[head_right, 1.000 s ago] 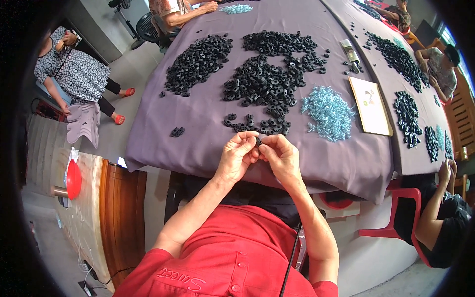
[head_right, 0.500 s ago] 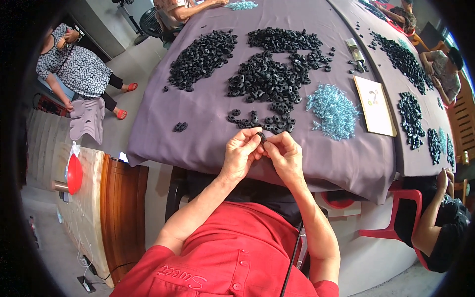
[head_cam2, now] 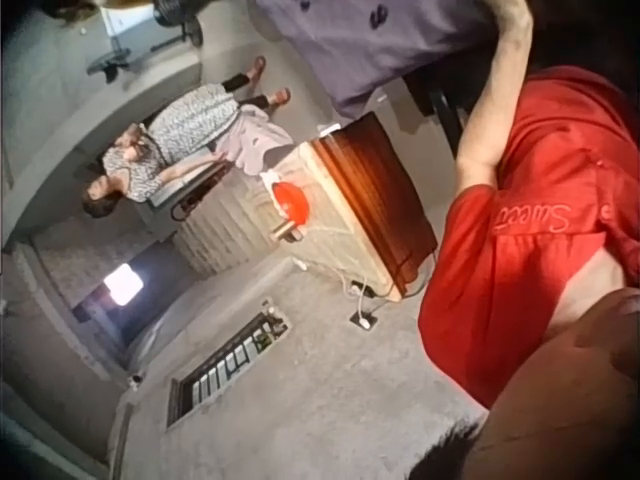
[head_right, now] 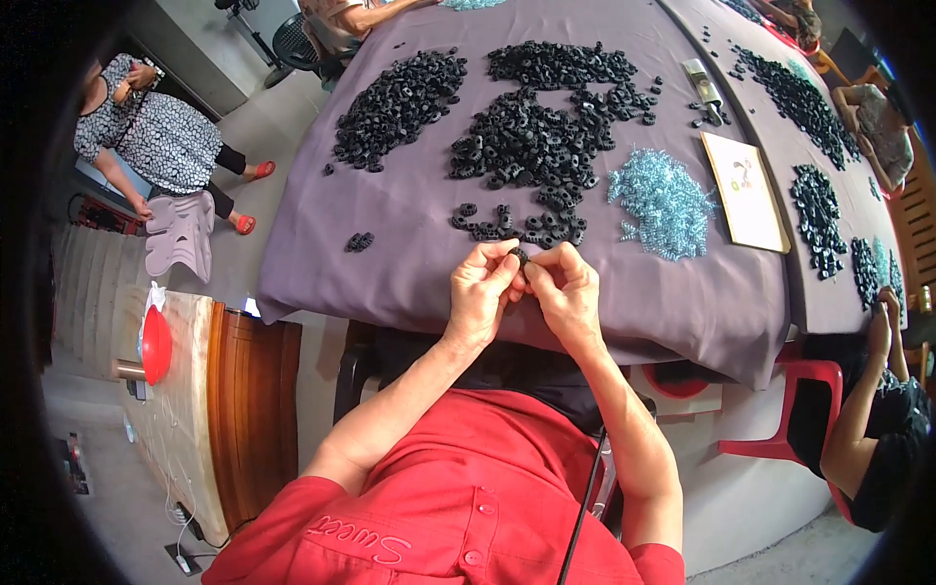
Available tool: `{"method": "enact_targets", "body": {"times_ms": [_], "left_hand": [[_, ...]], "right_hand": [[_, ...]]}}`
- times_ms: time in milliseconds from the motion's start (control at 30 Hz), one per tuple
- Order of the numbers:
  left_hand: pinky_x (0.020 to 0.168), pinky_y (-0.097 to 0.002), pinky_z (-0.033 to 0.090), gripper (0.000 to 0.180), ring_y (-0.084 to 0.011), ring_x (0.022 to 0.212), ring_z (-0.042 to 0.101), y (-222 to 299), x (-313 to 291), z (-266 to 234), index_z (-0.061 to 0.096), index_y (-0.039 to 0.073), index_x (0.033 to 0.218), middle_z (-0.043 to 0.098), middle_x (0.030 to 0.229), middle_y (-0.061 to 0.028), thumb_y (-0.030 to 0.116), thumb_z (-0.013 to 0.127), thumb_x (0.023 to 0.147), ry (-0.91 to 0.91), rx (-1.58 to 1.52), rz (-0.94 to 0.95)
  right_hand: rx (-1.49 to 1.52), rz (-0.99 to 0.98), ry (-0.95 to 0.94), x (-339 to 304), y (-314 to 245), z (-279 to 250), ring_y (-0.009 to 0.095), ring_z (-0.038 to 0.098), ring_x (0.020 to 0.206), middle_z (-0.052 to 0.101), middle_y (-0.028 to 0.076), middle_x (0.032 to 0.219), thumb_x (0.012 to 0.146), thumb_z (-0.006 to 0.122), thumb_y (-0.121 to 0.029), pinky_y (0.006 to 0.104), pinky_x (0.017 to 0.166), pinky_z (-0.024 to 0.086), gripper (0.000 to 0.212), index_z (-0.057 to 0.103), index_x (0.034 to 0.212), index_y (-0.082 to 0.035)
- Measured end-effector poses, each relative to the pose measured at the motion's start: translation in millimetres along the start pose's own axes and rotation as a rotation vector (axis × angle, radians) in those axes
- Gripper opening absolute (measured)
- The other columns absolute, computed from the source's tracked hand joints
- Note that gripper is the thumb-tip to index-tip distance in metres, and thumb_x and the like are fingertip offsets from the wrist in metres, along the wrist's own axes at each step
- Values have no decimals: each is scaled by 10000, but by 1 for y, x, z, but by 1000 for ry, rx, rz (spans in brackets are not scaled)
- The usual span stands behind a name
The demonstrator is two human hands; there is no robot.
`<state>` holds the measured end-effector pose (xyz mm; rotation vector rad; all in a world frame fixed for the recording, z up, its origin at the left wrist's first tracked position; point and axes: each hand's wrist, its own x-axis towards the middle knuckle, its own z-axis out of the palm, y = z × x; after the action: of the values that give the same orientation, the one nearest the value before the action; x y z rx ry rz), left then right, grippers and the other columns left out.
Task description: The person picks up black plastic components and small blue beads by hand, fits a bead into each component, and places the assembled pieces back onto the table.
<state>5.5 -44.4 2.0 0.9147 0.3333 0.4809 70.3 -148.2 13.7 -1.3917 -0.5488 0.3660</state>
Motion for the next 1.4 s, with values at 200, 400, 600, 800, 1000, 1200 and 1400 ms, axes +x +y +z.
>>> {"method": "enact_targets", "body": {"times_ms": [200,400,600,800,1000,1200,1400], "left_hand": [[492,-195,442,161,-72,563,564,-3,0,6,605,28,1029,607,729,-25,14,569,872,31,126,147],[486,-192,443,150,-69,561,557,2,2,3,598,25,1023,600,738,-18,17,559,878,9,51,65],[489,-190,419,193,-73,542,505,16,6,-2,554,58,1075,558,747,5,54,553,882,-21,-55,-128],[444,-196,385,360,-69,521,480,26,5,-3,443,21,1158,556,723,-25,26,591,830,-61,-72,-169],[420,-180,362,335,-53,513,468,26,5,-1,455,17,1142,562,731,-21,42,600,841,-130,-64,-221],[453,-184,379,261,-52,545,489,31,9,-2,539,56,1111,561,759,15,139,606,872,-200,-133,-337],[451,-177,369,233,-41,564,495,23,9,-9,537,69,1073,559,749,14,104,621,859,-191,-227,-366]], "right_hand": [[28,-30,16,5,1,0,41,525,614,597,9,694,824,598,11,190,551,435,31,568,815,5],[-24,-38,47,2,1,4,39,524,614,595,3,700,832,595,21,188,554,437,31,571,826,1],[90,25,-114,4,-5,2,89,601,687,613,50,736,827,606,33,222,634,501,118,513,892,2],[19,-8,-147,5,-7,-4,67,431,613,471,-18,791,738,726,-48,187,555,392,353,553,1042,-6],[-225,-147,-244,8,-11,-11,87,448,661,501,24,874,713,730,-95,229,601,417,405,605,1094,-40],[-234,-234,-213,11,-11,-7,102,430,661,534,28,880,718,735,-112,227,606,413,382,606,1070,-41],[-246,-206,-172,7,-9,-2,108,447,663,531,18,824,724,737,-149,242,610,421,361,607,1043,-40]]}}
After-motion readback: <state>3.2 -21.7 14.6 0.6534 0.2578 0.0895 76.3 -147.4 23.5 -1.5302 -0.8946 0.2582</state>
